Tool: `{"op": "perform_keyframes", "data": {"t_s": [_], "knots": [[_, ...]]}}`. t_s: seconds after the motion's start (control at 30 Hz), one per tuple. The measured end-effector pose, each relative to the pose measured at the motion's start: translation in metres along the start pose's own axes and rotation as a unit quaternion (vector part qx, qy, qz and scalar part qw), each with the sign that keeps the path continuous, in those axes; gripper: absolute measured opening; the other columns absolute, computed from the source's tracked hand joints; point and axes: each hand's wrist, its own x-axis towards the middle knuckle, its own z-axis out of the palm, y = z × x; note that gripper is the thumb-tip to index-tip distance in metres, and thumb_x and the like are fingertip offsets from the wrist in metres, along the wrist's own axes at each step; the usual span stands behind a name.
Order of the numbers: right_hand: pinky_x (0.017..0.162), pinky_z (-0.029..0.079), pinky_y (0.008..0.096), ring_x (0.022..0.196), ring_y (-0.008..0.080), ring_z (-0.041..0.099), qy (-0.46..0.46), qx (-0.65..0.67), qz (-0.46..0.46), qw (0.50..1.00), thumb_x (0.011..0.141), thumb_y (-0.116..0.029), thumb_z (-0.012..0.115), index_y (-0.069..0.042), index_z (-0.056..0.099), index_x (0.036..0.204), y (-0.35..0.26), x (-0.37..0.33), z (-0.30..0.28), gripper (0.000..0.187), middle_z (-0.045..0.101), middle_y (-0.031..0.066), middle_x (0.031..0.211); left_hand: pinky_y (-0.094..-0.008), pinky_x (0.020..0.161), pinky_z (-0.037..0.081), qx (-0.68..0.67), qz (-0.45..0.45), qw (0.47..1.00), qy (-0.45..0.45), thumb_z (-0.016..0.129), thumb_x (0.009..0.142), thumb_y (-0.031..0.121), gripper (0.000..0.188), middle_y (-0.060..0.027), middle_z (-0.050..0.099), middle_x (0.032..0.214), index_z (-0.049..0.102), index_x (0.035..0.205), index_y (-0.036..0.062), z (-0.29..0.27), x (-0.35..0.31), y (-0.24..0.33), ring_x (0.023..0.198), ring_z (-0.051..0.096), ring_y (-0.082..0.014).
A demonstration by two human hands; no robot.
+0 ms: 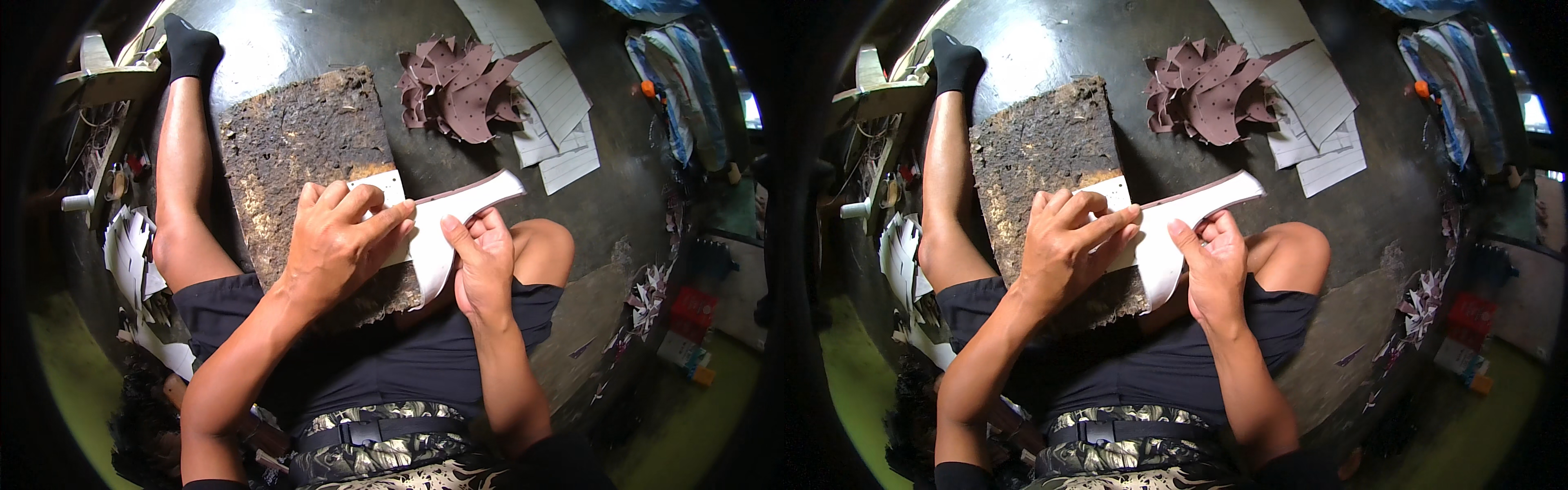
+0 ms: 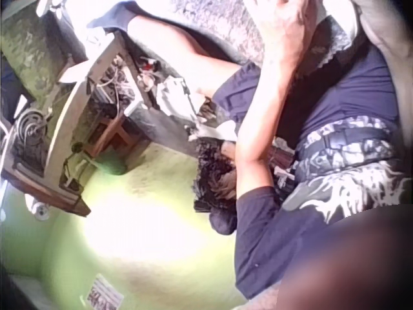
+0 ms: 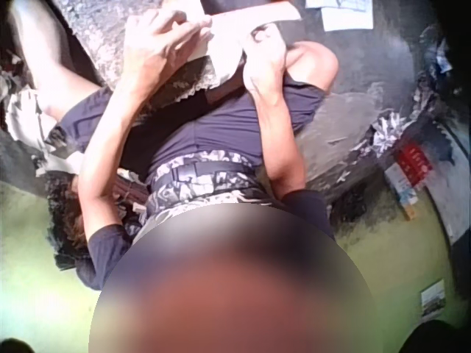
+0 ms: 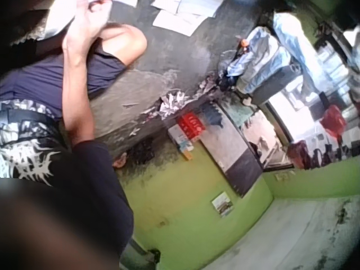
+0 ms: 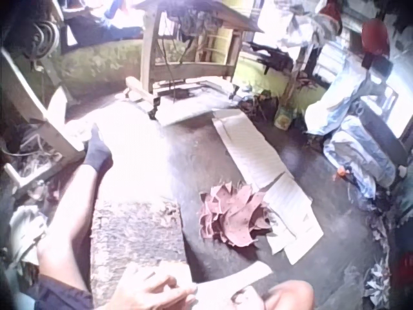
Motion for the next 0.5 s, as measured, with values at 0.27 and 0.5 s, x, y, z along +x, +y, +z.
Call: {"op": "perform_keyframes", "data": {"t_s": [0.27,0.5], "knots": [[0.109,0.058,0.0334,0.117,0.0173,0.075,0.01,-0.105,-0.336,0.936,0.11,-0.002,0.079,0.005,0.062,0.142,-0.107,0.059,-0.009,0.036,0.079,0.0124,0.129,-0.0431,0.085,0.045,0.014,-0.02,1.0,0.019,0.087,0.1,0.027,0.029,-0.0047,0.069,0.104,0.084,0.128,0.0187,0.004,-0.006,0.0,0.095,0.066,-0.0235],[0.081,0.055,0.0248,0.089,0.0074,0.068,0.117,-0.209,-0.381,0.893,0.109,-0.01,0.084,0.005,0.07,0.12,-0.155,0.168,0.009,0.024,0.078,0.004,0.1,-0.0435,0.088,0.046,-0.002,-0.014,0.999,0.033,0.085,0.101,0.025,0.028,-0.0054,0.068,0.105,0.083,0.128,0.0195,0.007,-0.008,-0.003,0.097,0.067,-0.0251]]}}
